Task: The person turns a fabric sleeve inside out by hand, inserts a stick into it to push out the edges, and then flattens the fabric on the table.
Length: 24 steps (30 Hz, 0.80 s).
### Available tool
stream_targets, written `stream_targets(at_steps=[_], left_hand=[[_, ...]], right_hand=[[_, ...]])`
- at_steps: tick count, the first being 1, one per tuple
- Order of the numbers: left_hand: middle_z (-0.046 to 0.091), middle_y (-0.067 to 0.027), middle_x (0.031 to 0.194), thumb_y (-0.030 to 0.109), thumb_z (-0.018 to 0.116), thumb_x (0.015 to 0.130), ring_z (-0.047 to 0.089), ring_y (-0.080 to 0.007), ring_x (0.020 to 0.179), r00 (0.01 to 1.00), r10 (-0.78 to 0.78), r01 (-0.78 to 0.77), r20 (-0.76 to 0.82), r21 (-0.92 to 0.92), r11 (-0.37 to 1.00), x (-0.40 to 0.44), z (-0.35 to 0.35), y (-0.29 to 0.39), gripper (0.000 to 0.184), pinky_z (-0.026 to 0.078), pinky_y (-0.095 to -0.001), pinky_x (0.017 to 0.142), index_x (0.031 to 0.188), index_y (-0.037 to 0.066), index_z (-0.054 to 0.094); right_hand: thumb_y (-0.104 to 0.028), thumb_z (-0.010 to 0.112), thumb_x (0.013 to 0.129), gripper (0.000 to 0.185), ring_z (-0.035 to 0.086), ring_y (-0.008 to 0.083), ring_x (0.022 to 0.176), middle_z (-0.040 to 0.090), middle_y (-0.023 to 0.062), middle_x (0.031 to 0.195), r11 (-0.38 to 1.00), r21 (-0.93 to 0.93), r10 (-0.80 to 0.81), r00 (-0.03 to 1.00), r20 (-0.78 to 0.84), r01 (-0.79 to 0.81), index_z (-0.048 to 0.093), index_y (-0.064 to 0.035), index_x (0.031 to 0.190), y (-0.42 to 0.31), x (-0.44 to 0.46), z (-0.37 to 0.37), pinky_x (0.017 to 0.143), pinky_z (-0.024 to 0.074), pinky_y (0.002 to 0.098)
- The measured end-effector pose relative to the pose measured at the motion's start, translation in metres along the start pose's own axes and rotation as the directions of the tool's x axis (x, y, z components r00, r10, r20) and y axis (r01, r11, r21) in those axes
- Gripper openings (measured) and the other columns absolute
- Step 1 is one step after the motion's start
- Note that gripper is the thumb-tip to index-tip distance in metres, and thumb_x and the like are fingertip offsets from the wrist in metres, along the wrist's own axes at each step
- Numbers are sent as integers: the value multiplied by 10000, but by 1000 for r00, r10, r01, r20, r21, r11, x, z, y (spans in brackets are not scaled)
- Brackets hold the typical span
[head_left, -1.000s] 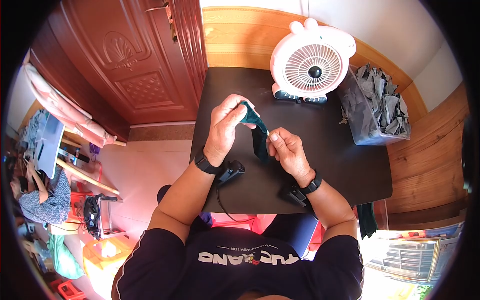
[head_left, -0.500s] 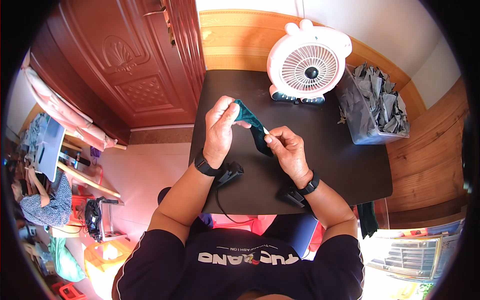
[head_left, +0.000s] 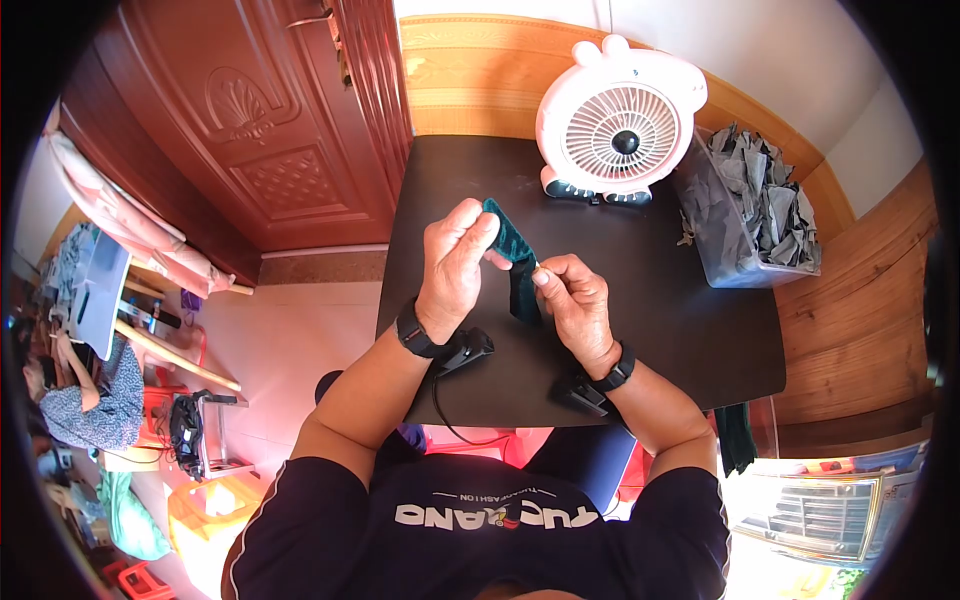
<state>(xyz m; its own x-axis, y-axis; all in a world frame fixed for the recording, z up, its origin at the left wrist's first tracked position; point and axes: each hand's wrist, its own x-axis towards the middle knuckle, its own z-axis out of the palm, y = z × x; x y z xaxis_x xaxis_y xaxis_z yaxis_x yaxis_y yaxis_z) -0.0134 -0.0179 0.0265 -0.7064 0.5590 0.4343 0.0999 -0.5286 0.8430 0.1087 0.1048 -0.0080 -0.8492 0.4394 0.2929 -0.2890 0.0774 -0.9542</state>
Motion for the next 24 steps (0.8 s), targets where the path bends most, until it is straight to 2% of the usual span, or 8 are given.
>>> stream_targets(at_steps=[4, 8, 11, 14, 24], left_hand=[[498, -7, 702, 219, 543, 973, 508, -62, 615, 996, 81, -84, 22, 159, 984, -3, 0, 3, 304, 498, -231, 520, 725, 55, 480], [537, -15, 736, 200, 529, 976, 545, -67, 643, 999, 50, -49, -11, 17, 999, -1, -3, -4, 254, 517, -240, 554, 795, 22, 520], [563, -23, 797, 190, 519, 978, 573, -81, 682, 992, -16, 10, -126, -46, 999, 4, 1, -6, 206, 537, -249, 592, 887, 8, 546], [598, -48, 884, 210, 496, 982, 622, -124, 766, 997, -68, 67, -45, -37, 997, 4, -7, -10, 202, 550, -290, 649, 995, 19, 560], [579, -36, 857, 199, 497, 983, 598, -103, 747, 997, -32, 29, -70, -38, 999, 6, -9, -15, 192, 548, -278, 645, 987, 16, 552]], right_hand=[[-167, 612, 952, 165, 434, 32, 560, 532, -44, 639, 993, -108, 51, 998, 39, -47, 607, -30, 859, -9, -2, 0, 510, 374, 197], [-154, 624, 943, 155, 455, 33, 577, 541, -44, 642, 987, -157, 28, 999, 24, -24, 608, -26, 858, -6, 1, -1, 527, 392, 201], [-125, 646, 925, 132, 470, 25, 605, 560, -42, 658, 987, -157, 10, 1000, -25, -13, 608, -21, 854, -4, 6, -2, 549, 403, 192], [-90, 668, 903, 103, 481, 18, 631, 580, -37, 679, 987, -163, -11, 999, -48, 3, 608, -18, 859, -2, 7, -5, 568, 411, 186], [-75, 676, 893, 98, 476, 19, 637, 580, -40, 684, 980, -196, 15, 999, -37, -22, 608, -19, 850, 1, 7, -6, 576, 421, 197]])
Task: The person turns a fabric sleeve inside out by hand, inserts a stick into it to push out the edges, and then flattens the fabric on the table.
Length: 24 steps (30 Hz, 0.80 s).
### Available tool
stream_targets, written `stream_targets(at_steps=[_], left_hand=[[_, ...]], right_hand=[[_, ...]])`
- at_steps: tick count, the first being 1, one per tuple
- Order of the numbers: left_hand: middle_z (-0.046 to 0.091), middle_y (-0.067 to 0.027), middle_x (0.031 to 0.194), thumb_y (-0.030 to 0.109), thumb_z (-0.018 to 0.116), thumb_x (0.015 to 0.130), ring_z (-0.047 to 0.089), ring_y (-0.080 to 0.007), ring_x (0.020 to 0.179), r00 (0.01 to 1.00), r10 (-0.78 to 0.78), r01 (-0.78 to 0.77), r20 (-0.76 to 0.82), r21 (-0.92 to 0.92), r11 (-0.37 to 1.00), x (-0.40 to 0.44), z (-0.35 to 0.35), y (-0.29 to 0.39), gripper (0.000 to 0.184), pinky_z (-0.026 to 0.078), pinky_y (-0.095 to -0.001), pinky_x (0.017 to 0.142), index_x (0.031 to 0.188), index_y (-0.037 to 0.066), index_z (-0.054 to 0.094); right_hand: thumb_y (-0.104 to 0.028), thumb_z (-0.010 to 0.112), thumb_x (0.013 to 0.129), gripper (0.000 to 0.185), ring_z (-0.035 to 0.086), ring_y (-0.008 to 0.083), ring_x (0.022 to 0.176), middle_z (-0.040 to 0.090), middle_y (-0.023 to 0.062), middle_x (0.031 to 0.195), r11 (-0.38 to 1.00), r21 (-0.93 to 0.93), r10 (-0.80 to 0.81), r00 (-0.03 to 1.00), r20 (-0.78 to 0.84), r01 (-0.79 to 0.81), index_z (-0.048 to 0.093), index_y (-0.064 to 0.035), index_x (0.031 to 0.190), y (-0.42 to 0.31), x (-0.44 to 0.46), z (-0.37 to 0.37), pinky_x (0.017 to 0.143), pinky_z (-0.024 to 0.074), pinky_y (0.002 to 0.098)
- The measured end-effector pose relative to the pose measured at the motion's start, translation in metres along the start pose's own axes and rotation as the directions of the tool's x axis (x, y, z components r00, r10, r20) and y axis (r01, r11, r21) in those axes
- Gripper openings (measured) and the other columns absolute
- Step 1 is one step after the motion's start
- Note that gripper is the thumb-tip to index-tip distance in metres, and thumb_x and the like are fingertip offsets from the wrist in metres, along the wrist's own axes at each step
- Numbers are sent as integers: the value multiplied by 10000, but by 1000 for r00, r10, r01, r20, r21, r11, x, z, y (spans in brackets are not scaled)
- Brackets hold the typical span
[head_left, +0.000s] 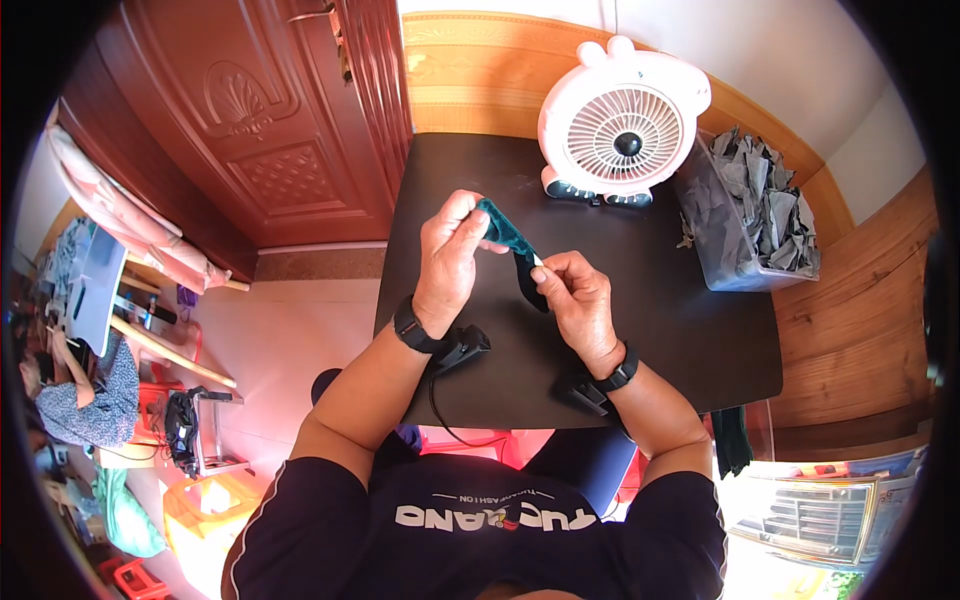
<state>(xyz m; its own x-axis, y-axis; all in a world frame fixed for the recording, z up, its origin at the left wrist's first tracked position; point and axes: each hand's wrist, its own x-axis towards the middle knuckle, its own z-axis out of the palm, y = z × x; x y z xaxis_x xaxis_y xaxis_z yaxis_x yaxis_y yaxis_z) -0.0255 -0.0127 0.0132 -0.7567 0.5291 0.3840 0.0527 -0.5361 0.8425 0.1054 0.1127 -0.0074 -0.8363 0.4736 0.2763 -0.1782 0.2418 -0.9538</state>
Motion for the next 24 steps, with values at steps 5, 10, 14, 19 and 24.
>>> stream_targets(at_steps=[5, 10, 14, 19, 24], left_hand=[[585, -35, 820, 227, 494, 975, 600, -108, 728, 999, 44, -45, 24, 61, 997, -3, 1, -3, 218, 534, -272, 630, 964, 17, 552], [570, -28, 763, 151, 485, 902, 548, -90, 637, 999, 29, -25, -18, 165, 986, -9, 7, 5, 170, 484, -238, 547, 844, 11, 561], [563, -27, 733, 100, 446, 853, 530, -87, 605, 999, 41, -31, -32, 264, 964, -11, 8, 10, 156, 456, -223, 517, 796, 8, 559], [604, -64, 789, 113, 438, 848, 606, -145, 702, 994, -56, 65, -94, 93, 994, 0, 1, 5, 162, 521, -289, 630, 848, 14, 567], [638, -37, 774, 157, 479, 826, 629, -148, 711, 968, 10, 7, -250, 66, 998, 21, -38, -5, 155, 502, -282, 607, 864, 63, 597]], right_hand=[[-85, 661, 906, 106, 462, 19, 624, 560, -41, 668, 1000, 16, -20, 1000, 1, 20, 605, -20, 844, -5, -2, 2, 566, 411, 197], [-114, 631, 931, 132, 458, 26, 600, 558, -41, 658, 998, 57, 3, 999, 40, -5, 605, -21, 841, -7, -7, 4, 546, 405, 202], [-153, 612, 945, 166, 459, 32, 574, 557, -28, 638, 994, 28, 103, 989, 108, -107, 608, -19, 846, -14, -6, 0, 523, 399, 213], [-155, 632, 923, 153, 477, 44, 568, 563, -13, 621, 993, -83, 91, 992, 90, -83, 615, -16, 860, -12, 3, 1, 520, 405, 228], [-179, 684, 851, 167, 589, 178, 579, 637, 87, 662, 907, -418, 4, 994, 105, 41, 637, -18, 847, -10, 16, -18, 559, 462, 308]])
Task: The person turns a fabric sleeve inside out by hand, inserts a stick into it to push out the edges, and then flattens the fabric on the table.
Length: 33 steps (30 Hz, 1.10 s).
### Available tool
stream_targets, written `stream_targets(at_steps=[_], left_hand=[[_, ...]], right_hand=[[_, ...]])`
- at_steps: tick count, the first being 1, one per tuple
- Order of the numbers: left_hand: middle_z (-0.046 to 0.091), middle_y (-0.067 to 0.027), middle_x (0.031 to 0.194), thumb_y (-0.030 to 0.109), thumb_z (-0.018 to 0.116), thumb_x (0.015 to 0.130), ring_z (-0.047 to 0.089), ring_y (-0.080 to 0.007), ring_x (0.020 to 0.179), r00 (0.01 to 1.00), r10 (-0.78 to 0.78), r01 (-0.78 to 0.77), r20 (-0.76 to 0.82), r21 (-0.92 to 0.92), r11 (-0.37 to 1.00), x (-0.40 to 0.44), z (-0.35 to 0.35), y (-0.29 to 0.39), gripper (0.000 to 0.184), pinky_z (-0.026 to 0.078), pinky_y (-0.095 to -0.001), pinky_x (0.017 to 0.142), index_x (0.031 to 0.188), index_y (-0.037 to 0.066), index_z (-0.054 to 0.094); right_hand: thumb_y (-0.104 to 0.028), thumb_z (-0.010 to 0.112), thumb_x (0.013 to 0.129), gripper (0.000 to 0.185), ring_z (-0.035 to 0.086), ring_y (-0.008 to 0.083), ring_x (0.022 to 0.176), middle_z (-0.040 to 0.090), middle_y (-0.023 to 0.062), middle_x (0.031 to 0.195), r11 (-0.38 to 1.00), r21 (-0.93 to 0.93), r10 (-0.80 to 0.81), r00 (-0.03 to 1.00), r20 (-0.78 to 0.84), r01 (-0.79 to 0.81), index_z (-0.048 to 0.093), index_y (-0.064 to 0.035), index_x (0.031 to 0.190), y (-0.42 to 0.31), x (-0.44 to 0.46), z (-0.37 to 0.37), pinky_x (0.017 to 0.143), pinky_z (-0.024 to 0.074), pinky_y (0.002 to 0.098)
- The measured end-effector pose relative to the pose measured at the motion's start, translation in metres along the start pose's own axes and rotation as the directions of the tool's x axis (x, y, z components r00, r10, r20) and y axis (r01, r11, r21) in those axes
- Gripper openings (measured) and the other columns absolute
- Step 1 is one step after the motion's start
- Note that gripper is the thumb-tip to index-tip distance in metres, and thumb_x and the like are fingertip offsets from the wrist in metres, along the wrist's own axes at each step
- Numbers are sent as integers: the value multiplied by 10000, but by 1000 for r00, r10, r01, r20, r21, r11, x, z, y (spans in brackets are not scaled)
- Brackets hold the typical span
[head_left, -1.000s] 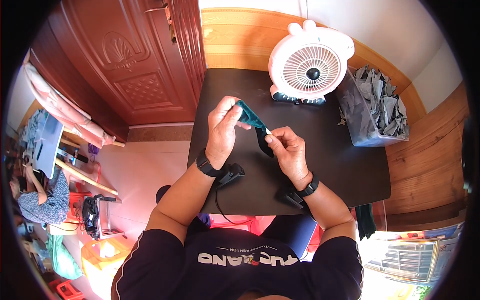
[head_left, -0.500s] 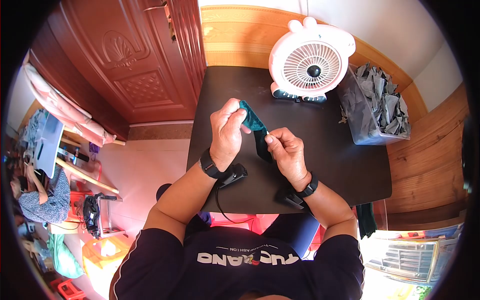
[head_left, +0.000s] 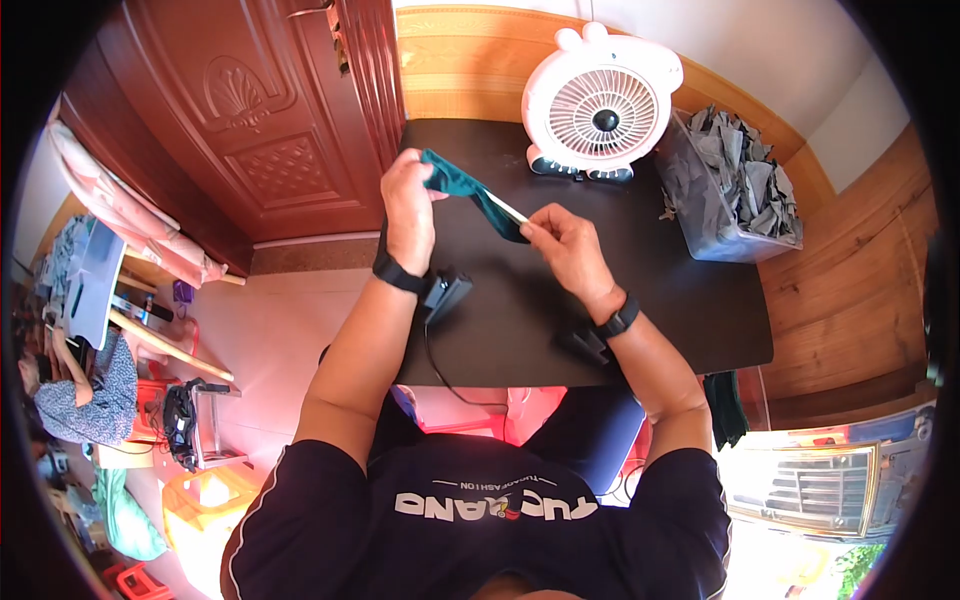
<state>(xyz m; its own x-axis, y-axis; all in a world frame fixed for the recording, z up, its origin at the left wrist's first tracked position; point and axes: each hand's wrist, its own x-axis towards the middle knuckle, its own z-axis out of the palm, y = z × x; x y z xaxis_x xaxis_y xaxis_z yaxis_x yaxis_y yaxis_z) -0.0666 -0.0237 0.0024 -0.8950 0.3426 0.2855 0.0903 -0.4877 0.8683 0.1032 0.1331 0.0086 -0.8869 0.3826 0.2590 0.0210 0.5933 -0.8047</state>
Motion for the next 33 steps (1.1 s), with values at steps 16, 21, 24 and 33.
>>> stream_targets(at_steps=[16, 21, 24, 33], left_hand=[[630, -22, 825, 145, 549, 883, 589, -93, 671, 945, 23, -128, 327, 305, 944, -10, 56, 63, 154, 467, -213, 531, 944, 29, 630], [623, -156, 815, 79, 542, 795, 611, -335, 773, 549, 36, -705, 835, 439, 558, -74, 26, 56, 97, 493, -420, 692, 856, 35, 603], [615, -152, 808, 39, 511, 753, 600, -356, 815, 474, -137, -757, 870, 482, 441, -112, -17, 48, 82, 481, -468, 716, 806, 35, 574], [572, -216, 1217, 106, 578, 766, 491, -381, 1215, 589, -119, -727, 799, 589, 353, -158, -52, 91, 271, 422, -428, 1012, 1011, -7, 601]], right_hand=[[-276, 652, 839, 323, 565, 337, 1078, 593, 133, 1114, 604, -779, 123, 985, -118, -169, 642, -108, 1115, 101, -26, -105, 921, 472, 420], [-281, 651, 835, 390, 544, 349, 1123, 582, 143, 1168, 712, -682, 92, 985, -143, -166, 621, -94, 1176, 88, -42, -111, 963, 445, 426], [-284, 652, 827, 401, 542, 341, 1127, 576, 138, 1182, 747, -658, 61, 995, -79, -99, 618, -84, 1173, 64, -62, -112, 965, 440, 431], [-191, 687, 814, 306, 589, 352, 1033, 633, 149, 1103, 865, -375, -373, 927, -36, 333, 636, -41, 1077, -44, -111, -30, 874, 491, 423]])
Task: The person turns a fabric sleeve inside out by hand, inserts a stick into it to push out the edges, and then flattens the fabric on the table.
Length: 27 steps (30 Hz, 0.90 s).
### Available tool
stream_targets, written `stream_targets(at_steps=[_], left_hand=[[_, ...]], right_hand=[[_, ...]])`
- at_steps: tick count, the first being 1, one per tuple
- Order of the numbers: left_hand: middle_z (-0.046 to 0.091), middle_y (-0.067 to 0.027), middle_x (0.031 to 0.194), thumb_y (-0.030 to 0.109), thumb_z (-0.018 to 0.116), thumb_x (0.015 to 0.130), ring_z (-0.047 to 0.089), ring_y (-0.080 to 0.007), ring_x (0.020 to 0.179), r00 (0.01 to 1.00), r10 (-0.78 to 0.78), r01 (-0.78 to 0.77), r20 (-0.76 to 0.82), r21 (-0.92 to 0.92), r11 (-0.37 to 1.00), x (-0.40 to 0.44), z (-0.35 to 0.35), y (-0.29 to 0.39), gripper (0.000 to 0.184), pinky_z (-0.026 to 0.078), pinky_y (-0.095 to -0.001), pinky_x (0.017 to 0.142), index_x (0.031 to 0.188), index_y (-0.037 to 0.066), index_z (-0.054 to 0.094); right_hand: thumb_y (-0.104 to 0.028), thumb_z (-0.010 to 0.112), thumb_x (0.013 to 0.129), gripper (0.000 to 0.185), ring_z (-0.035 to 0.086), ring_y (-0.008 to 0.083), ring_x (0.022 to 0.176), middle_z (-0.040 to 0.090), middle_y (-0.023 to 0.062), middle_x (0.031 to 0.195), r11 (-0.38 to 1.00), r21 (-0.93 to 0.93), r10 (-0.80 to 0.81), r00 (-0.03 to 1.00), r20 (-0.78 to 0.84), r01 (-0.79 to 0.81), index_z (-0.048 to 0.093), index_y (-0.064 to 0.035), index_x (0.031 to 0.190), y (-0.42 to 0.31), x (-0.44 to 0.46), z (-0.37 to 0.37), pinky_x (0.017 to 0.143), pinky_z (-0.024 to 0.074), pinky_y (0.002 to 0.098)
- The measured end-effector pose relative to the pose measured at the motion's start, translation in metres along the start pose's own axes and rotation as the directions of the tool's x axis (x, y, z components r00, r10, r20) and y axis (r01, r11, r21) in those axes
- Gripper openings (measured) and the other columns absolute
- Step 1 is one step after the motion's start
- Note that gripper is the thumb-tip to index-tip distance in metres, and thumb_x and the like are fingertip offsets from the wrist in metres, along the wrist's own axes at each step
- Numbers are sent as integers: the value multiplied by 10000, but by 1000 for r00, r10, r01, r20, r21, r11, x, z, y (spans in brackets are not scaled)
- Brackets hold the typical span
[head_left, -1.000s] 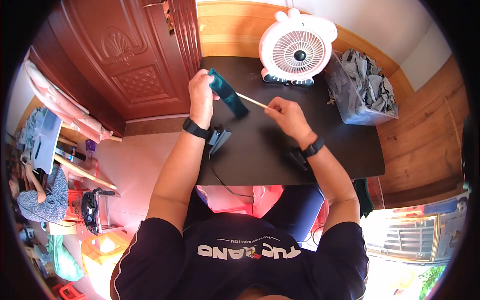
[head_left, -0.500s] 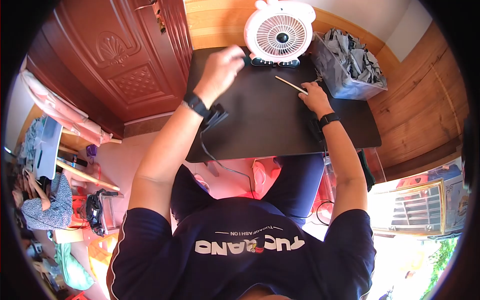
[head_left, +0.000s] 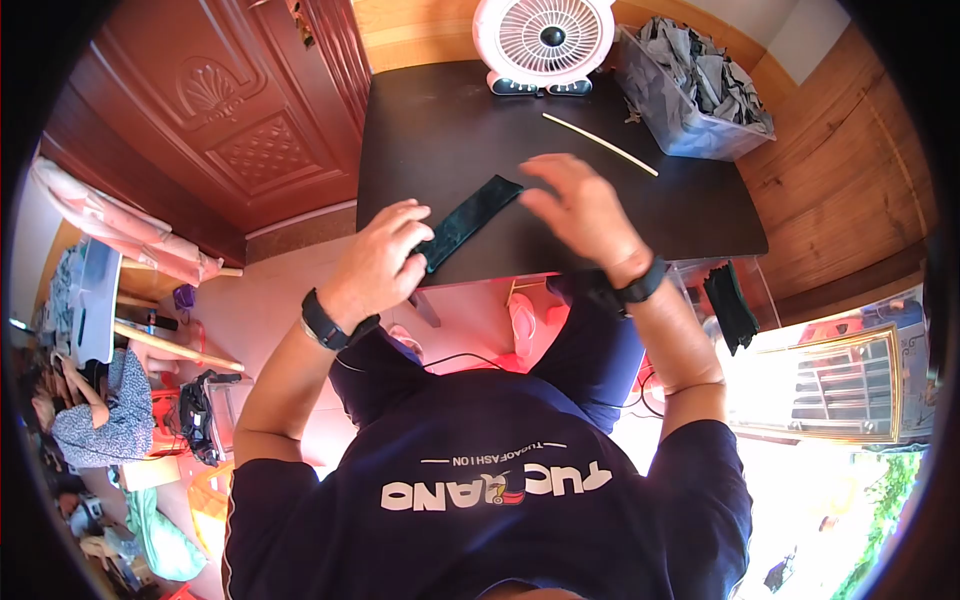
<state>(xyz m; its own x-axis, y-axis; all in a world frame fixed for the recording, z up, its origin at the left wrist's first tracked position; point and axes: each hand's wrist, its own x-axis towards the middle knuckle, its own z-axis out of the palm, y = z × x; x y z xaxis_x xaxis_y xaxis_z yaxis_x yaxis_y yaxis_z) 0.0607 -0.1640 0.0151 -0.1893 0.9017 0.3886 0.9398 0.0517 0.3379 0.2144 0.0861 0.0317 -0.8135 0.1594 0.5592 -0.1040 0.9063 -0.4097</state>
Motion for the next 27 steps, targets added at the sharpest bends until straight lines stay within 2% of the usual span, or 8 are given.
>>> stream_targets(at_steps=[2, 3, 4, 5, 7, 10, 17, 27], left_hand=[[555, -225, 1243, 131, 584, 772, 469, -377, 1242, 1000, 6, -7, 10, 40, 999, 0, 15, 13, 362, 395, -438, 1038, 1099, -24, 587], [546, -229, 1257, 143, 587, 775, 458, -375, 1256, 1000, 10, -11, 17, 57, 998, -3, 22, 18, 408, 382, -444, 1051, 1144, -32, 581], [477, -248, 1347, 194, 599, 787, 390, -371, 1322, 988, -20, 5, 155, 98, 995, -6, 25, 20, 568, 295, -467, 1112, 1288, -50, 496], [449, -248, 1375, 212, 601, 790, 366, -370, 1340, 992, -24, 10, 124, 115, 993, -13, 34, 17, 593, 268, -475, 1122, 1309, -46, 477], [395, -248, 1429, 248, 606, 797, 317, -367, 1376, 998, -34, 25, 61, 150, 988, -31, 51, 9, 646, 214, -491, 1144, 1351, -39, 440], [356, -227, 1470, 319, 603, 808, 293, -358, 1395, 989, -89, 64, 120, 194, 979, -39, 52, 3, 712, 178, -496, 1151, 1385, -42, 397], [383, -193, 1467, 339, 621, 805, 302, -308, 1403, 988, -106, 92, 112, 128, 988, -48, 40, 5, 704, 178, -497, 1144, 1375, -27, 428], [403, -150, 1465, 300, 630, 806, 319, -286, 1395, 993, -107, 100, 43, 146, 984, -72, 35, 4, 643, 175, -524, 1137, 1352, 1, 472]], right_hand=[[-283, 657, 847, 431, 547, 364, 1143, 582, 192, 1230, 995, 59, -87, 994, 64, 83, 597, -25, 1188, -32, 0, 28, 957, 460, 425], [-419, 603, 886, 584, 492, 373, 1234, 522, 225, 1321, 990, 94, -120, 977, 176, 105, 531, -2, 1289, -44, -2, 43, 1029, 409, 422], [-525, 505, 912, 709, 394, 371, 1328, 434, 245, 1404, 974, 128, -216, 941, 261, 188, 449, 19, 1363, -43, -6, 71, 1105, 313, 438], [-604, 439, 908, 830, 260, 360, 1409, 325, 249, 1480, 979, 140, -192, 890, 414, 146, 337, 33, 1430, -51, -13, 88, 1157, 199, 449], [-671, 398, 886, 915, 171, 347, 1444, 230, 230, 1531, 967, 98, -253, 858, 448, 234, 247, 14, 1474, -53, -21, 109, 1170, 144, 451], [-688, 396, 878, 938, 152, 334, 1451, 209, 222, 1541, 964, 108, -264, 809, 525, 244, 222, 7, 1484, -51, -17, 105, 1173, 133, 444], [-671, 366, 903, 873, 163, 301, 1453, 228, 177, 1548, 943, -288, 27, 821, 570, 169, 255, -28, 1482, 15, 3, 82, 1169, 143, 450], [-650, 318, 939, 817, 132, 274, 1462, 187, 126, 1572, 930, -368, 196, 826, 529, 14, 225, -62, 1499, 28, 3, 80, 1170, 141, 458]])
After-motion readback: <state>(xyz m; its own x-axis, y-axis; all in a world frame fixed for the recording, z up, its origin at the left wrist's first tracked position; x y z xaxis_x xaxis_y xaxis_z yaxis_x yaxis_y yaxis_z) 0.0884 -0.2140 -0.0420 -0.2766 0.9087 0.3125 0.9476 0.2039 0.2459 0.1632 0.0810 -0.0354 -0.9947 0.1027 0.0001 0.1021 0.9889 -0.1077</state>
